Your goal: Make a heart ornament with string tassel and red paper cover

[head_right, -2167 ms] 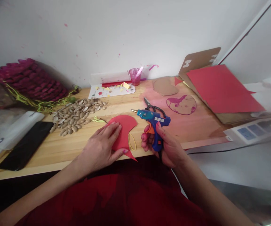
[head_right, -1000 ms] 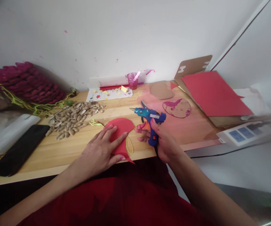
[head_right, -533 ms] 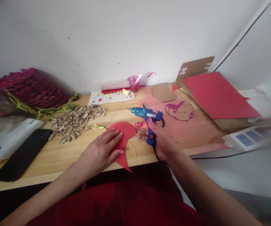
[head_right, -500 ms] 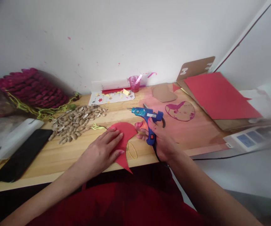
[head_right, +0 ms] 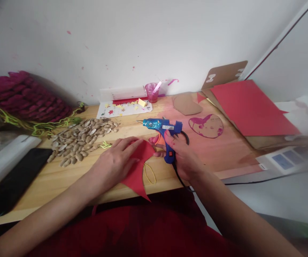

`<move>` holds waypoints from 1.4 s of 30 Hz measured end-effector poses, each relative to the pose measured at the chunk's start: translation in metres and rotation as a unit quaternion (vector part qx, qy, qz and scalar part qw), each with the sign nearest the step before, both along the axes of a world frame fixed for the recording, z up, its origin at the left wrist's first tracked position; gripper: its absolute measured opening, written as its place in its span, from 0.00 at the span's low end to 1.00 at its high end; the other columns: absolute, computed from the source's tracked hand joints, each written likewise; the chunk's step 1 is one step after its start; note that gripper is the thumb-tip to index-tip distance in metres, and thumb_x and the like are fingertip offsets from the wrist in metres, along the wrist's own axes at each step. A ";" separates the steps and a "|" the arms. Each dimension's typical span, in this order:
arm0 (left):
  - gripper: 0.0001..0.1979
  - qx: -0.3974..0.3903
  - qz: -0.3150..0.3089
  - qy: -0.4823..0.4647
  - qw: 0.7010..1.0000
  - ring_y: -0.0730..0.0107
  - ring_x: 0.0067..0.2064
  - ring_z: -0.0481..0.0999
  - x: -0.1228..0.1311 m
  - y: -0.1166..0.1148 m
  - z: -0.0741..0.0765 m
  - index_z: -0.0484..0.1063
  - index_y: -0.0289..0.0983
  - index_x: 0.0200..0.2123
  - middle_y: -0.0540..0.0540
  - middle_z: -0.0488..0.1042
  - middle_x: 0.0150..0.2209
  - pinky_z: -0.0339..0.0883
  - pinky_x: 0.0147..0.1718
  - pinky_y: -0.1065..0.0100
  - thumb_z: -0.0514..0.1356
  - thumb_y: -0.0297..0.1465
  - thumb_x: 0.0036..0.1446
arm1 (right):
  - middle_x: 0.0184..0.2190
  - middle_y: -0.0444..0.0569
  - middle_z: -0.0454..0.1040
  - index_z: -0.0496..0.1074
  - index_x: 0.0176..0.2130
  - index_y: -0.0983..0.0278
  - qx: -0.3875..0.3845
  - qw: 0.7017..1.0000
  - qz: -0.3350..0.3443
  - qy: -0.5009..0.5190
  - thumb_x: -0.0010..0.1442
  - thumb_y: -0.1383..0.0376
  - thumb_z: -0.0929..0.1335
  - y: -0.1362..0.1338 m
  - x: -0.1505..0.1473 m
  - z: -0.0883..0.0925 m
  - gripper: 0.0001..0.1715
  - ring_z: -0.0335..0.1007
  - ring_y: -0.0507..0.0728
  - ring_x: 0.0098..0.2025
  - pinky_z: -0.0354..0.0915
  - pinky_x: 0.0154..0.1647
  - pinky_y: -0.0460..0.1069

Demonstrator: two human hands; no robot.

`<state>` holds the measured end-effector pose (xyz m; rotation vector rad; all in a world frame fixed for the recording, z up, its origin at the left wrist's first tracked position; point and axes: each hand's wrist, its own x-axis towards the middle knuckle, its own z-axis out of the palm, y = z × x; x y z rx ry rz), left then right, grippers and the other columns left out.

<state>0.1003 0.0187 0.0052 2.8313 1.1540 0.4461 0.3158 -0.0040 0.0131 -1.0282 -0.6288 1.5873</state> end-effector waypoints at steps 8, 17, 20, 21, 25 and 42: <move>0.20 0.026 -0.040 0.024 0.999 0.56 0.50 0.74 0.004 0.005 0.002 0.66 0.33 0.60 0.37 0.73 0.55 0.75 0.49 0.54 0.55 0.22 0.65 | 0.38 0.50 0.81 0.74 0.46 0.56 -0.029 0.999 0.038 0.023 0.61 0.51 0.70 -0.006 0.002 -0.001 0.17 0.80 0.65 0.47 0.77 0.35 0.54; 0.14 0.139 -0.026 0.019 0.990 0.58 0.41 0.80 -0.017 -0.029 -0.015 0.68 0.28 0.52 0.34 0.77 0.50 0.80 0.35 0.61 0.50 0.20 0.66 | 0.20 0.44 0.74 0.74 0.35 0.61 0.025 0.942 0.159 -0.294 0.62 0.46 0.69 -0.004 0.029 0.012 0.21 0.67 0.51 0.17 0.56 0.14 0.45; 0.14 0.164 -0.030 0.016 0.986 0.59 0.40 0.81 -0.018 -0.031 -0.016 0.69 0.28 0.51 0.34 0.78 0.47 0.80 0.34 0.62 0.49 0.20 0.66 | 0.17 0.43 0.72 0.76 0.33 0.60 0.094 0.891 0.180 -0.407 0.63 0.47 0.68 0.004 0.025 0.016 0.21 0.66 0.53 0.19 0.60 0.20 0.48; 0.14 0.165 -0.033 0.014 0.986 0.60 0.40 0.81 -0.017 -0.031 -0.016 0.69 0.28 0.51 0.34 0.78 0.47 0.80 0.35 0.62 0.49 0.20 0.66 | 0.17 0.43 0.71 0.77 0.32 0.60 0.117 0.876 0.182 -0.432 0.64 0.48 0.68 0.007 0.022 0.016 0.20 0.67 0.54 0.21 0.62 0.23 0.49; 0.14 0.165 -0.037 -0.001 0.986 0.60 0.41 0.80 -0.018 -0.031 -0.017 0.70 0.28 0.49 0.34 0.78 0.47 0.81 0.37 0.62 0.48 0.20 0.66 | 0.14 0.43 0.68 0.70 0.24 0.58 0.145 0.816 0.192 -0.526 0.65 0.49 0.67 0.015 0.006 0.017 0.23 0.69 0.57 0.24 0.64 0.31 0.52; 0.14 0.157 -0.045 -0.017 0.986 0.58 0.42 0.81 -0.020 -0.031 -0.018 0.71 0.25 0.48 0.34 0.79 0.46 0.81 0.38 0.61 0.48 0.20 0.67 | 0.16 0.44 0.69 0.64 0.22 0.59 0.184 0.723 0.189 -0.638 0.65 0.46 0.64 0.023 -0.011 0.018 0.27 0.64 0.57 0.26 0.55 0.31 0.53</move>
